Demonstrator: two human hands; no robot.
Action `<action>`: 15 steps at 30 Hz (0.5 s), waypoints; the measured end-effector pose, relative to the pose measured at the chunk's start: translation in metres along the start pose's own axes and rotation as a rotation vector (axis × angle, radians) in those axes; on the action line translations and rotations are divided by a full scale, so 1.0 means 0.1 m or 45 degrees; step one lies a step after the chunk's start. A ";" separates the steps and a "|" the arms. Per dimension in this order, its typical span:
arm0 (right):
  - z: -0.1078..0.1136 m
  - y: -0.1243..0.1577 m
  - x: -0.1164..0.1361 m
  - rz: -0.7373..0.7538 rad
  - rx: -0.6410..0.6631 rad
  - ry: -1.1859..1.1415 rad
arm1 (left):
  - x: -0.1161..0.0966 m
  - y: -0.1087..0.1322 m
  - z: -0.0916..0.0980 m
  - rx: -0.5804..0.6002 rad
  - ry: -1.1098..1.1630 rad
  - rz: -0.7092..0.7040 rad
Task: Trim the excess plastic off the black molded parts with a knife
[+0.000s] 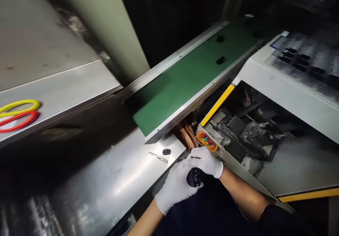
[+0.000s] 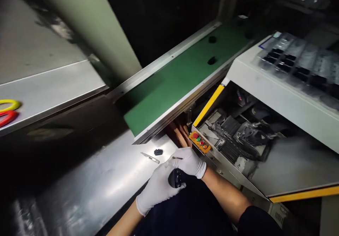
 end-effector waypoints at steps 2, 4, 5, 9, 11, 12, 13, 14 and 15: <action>0.22 0.11 0.06 0.073 -0.046 -0.071 | -0.14 -0.08 0.00 -0.055 -0.051 -0.084; 0.32 0.20 0.03 0.176 -0.024 -0.008 | -0.25 -0.12 0.04 -0.212 -0.077 -0.149; 0.31 0.24 0.00 0.257 0.032 0.074 | -0.30 -0.13 0.04 -0.287 -0.070 -0.178; 0.09 0.31 -0.33 0.380 0.228 0.377 | -0.50 -0.14 -0.12 -0.355 0.080 -0.237; 0.11 0.32 -0.59 0.206 0.167 0.447 | -0.53 -0.16 -0.19 -0.358 0.137 -0.202; 0.15 0.35 -0.70 0.110 0.137 0.463 | -0.51 -0.17 -0.18 -0.392 0.159 -0.160; 0.20 0.39 -0.80 0.026 0.120 0.467 | -0.46 -0.18 -0.14 -0.462 0.188 -0.100; 0.25 0.44 -0.88 -0.039 0.122 0.462 | -0.38 -0.19 -0.08 -0.558 0.211 -0.023; 0.30 0.50 -0.95 -0.080 0.145 0.448 | -0.27 -0.19 0.01 -0.647 0.194 0.080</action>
Point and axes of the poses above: each hand's wrist, its own y-axis away from the middle knuckle, its own z-axis out of the back of the hand, x = y × z, the point moved 6 cm from there along -y, towards the middle knuckle, and after that the axes turned 9 degrees about y, right-handed, at the moved point
